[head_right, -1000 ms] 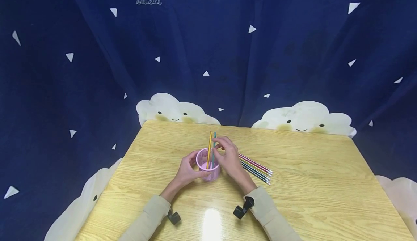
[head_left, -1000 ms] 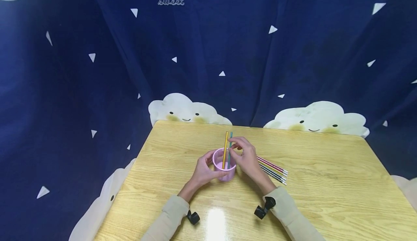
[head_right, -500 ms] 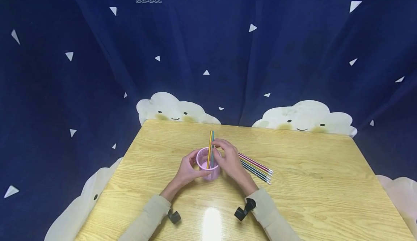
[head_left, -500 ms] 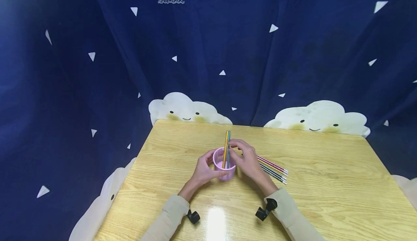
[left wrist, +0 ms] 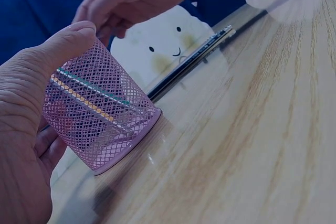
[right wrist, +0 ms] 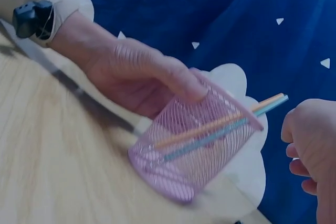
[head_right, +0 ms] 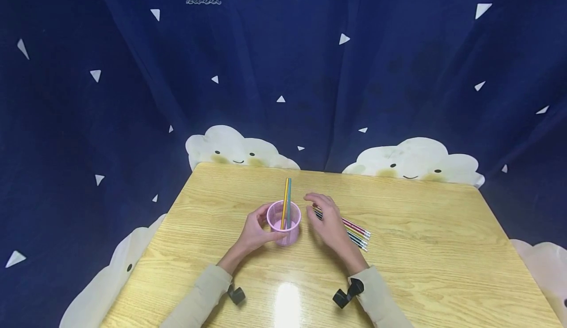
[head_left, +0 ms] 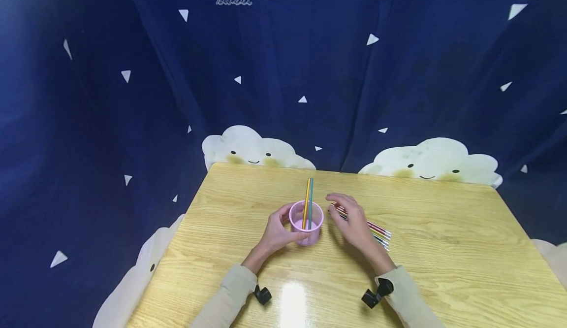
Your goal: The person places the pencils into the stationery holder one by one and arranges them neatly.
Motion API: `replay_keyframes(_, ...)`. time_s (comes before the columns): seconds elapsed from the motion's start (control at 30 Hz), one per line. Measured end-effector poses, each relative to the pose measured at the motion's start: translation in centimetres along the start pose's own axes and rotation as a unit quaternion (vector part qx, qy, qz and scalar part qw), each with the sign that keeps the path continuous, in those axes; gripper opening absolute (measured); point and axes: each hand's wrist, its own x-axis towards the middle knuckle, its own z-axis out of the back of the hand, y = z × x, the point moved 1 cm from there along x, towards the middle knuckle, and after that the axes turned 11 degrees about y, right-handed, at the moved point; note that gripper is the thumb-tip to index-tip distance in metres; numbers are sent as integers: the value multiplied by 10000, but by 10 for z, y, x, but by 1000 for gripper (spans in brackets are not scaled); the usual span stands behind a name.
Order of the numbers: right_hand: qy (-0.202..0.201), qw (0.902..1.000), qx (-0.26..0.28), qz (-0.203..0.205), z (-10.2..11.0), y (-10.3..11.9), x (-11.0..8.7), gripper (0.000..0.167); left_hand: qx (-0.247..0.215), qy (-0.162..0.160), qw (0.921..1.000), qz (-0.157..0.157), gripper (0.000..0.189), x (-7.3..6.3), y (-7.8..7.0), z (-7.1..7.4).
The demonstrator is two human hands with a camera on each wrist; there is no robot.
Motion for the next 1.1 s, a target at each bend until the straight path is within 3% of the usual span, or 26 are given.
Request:
replay_keyframes(0.63,425,9932,-1073,-121,6,-33,-47,29,-69,-66,9999,111,85,0,0,-1)
replay_keyframes(1.1,818,9743,-2096,-44,-1,-38,-56,25,17,-173,9998,75,84,0,-3,-2)
